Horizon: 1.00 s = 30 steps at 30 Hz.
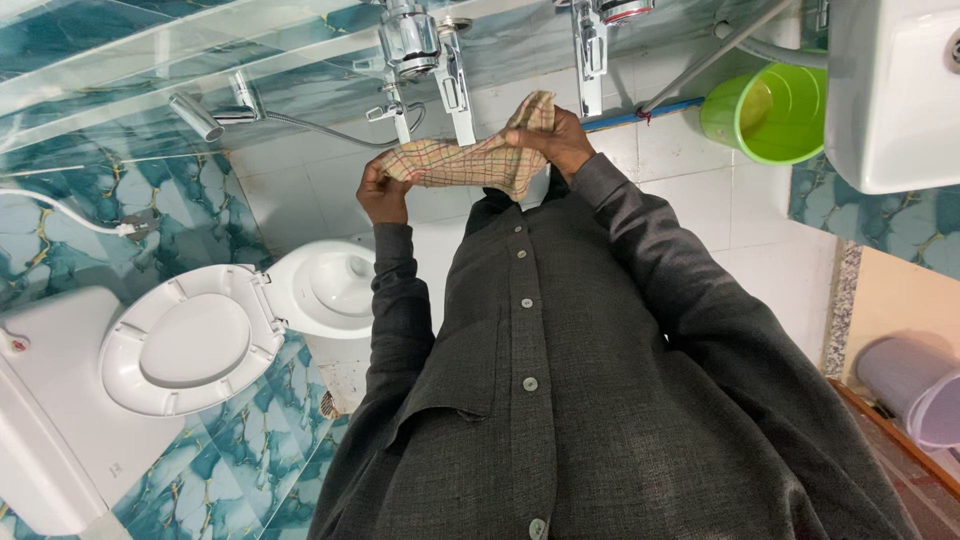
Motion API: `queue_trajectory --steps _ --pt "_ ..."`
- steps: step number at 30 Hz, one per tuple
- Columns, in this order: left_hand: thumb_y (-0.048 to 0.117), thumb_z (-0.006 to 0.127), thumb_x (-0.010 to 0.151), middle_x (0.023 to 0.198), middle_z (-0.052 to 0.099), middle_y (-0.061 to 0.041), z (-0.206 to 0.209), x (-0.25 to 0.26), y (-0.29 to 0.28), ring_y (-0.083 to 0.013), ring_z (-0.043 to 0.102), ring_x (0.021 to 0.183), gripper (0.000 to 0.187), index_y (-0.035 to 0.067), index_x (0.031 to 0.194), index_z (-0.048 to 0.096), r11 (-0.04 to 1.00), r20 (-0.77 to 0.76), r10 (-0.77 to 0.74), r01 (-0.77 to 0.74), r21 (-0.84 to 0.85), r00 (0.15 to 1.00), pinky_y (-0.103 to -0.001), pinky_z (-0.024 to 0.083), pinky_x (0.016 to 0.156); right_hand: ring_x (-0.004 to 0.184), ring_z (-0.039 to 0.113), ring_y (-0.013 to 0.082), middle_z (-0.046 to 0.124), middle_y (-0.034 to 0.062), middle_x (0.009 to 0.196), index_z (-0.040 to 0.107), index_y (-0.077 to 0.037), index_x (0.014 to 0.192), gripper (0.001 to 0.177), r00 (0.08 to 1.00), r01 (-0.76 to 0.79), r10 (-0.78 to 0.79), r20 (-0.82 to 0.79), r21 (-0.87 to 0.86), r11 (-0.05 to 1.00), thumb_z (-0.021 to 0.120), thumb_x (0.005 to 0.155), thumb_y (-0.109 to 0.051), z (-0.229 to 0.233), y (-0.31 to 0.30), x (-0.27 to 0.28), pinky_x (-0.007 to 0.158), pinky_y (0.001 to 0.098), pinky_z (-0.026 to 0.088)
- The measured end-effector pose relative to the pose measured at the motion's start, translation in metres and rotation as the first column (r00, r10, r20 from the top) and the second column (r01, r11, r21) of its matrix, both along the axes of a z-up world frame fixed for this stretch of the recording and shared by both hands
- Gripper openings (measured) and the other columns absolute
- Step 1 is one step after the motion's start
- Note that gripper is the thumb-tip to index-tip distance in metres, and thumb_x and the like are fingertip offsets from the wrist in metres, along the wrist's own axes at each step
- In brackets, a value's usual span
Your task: The person wipes the chrome fixtures and pipes under a sink using a small cloth, moving the cloth over the different metallic surfaces.
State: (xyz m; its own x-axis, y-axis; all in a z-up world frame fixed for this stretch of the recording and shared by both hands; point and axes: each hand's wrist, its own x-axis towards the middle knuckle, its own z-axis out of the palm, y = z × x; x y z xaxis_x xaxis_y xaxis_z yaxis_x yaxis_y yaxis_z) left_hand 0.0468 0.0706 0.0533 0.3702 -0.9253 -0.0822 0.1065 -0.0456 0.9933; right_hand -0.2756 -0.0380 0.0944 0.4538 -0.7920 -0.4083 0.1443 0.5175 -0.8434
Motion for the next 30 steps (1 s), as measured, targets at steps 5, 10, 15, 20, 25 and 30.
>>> queue_trajectory --steps 5,10,15,20,25,30 --pt "0.015 0.066 0.101 0.088 0.075 -0.012 -0.033 0.025 0.015 -0.0199 0.079 0.081 0.019 -0.003 0.102 0.062 0.977 -0.042 0.062 -0.052 0.208 0.997 -0.032 0.067 0.067 0.074 0.057 0.0152 0.063 0.0078 0.085 0.06 0.003 0.099 0.033 0.995 0.06 -0.051 -0.09 0.096 0.994 0.08 0.098 -0.023 -0.057 0.006 -0.008 0.072 0.0352 0.05" --pt "0.025 0.068 0.112 0.11 0.06 -0.021 -0.039 0.029 0.016 -0.0231 0.056 0.099 0.033 -0.001 0.093 0.065 0.986 0.825 0.16 -0.055 -0.155 0.543 -0.035 0.052 0.087 0.073 0.059 0.0074 0.071 0.0011 0.088 0.071 -0.002 0.109 0.025 0.996 0.039 -0.034 -0.077 0.057 0.998 0.066 0.104 -0.026 -0.071 0.001 -0.008 0.07 0.0265 0.05" --pt "0.027 0.067 0.102 0.09 0.072 -0.002 -0.027 0.028 0.017 -0.0109 0.062 0.082 0.023 0.005 0.096 0.071 0.965 -0.138 0.151 -0.116 0.235 0.979 -0.028 0.052 0.08 0.067 0.051 0.0071 0.058 -0.0007 0.074 0.063 -0.001 0.106 0.03 0.982 -0.043 0.02 -0.19 -0.117 0.992 0.055 0.114 -0.028 -0.062 -0.003 -0.007 0.065 0.027 0.046" --pt "0.017 0.082 0.103 0.103 0.069 -0.006 -0.047 0.025 0.024 -0.0181 0.065 0.095 0.023 0.004 0.106 0.063 0.976 -0.429 0.073 0.023 0.215 0.9 -0.034 0.054 0.089 0.064 0.043 0.0054 0.049 -0.0044 0.073 0.059 -0.003 0.109 0.022 0.992 0.002 -0.016 -0.127 -0.11 0.994 0.056 0.111 -0.026 -0.031 -0.013 -0.003 0.057 0.026 0.041" --pt "0.018 0.074 0.088 0.111 0.076 -0.013 -0.071 0.011 0.03 -0.0254 0.076 0.098 0.044 -0.003 0.125 0.062 0.769 -0.572 0.29 0.169 0.616 0.768 -0.039 0.063 0.084 0.067 0.044 0.0045 0.053 -0.0046 0.075 0.062 -0.002 0.106 0.023 0.973 -0.02 -0.045 -0.227 -0.277 0.961 0.055 0.112 -0.023 -0.025 -0.02 0.002 0.06 0.0243 0.042" --pt "0.023 0.078 0.095 0.11 0.074 -0.016 -0.093 -0.004 0.02 -0.0242 0.072 0.092 0.044 -0.007 0.124 0.066 0.727 -0.368 -0.06 0.293 0.621 0.928 -0.038 0.059 0.078 0.075 0.051 0.0036 0.058 -0.0018 0.081 0.064 0.0 0.102 0.02 0.952 -0.07 -0.082 -0.295 -0.469 0.881 0.057 0.111 -0.017 -0.041 -0.037 0.009 0.068 0.0239 0.047"
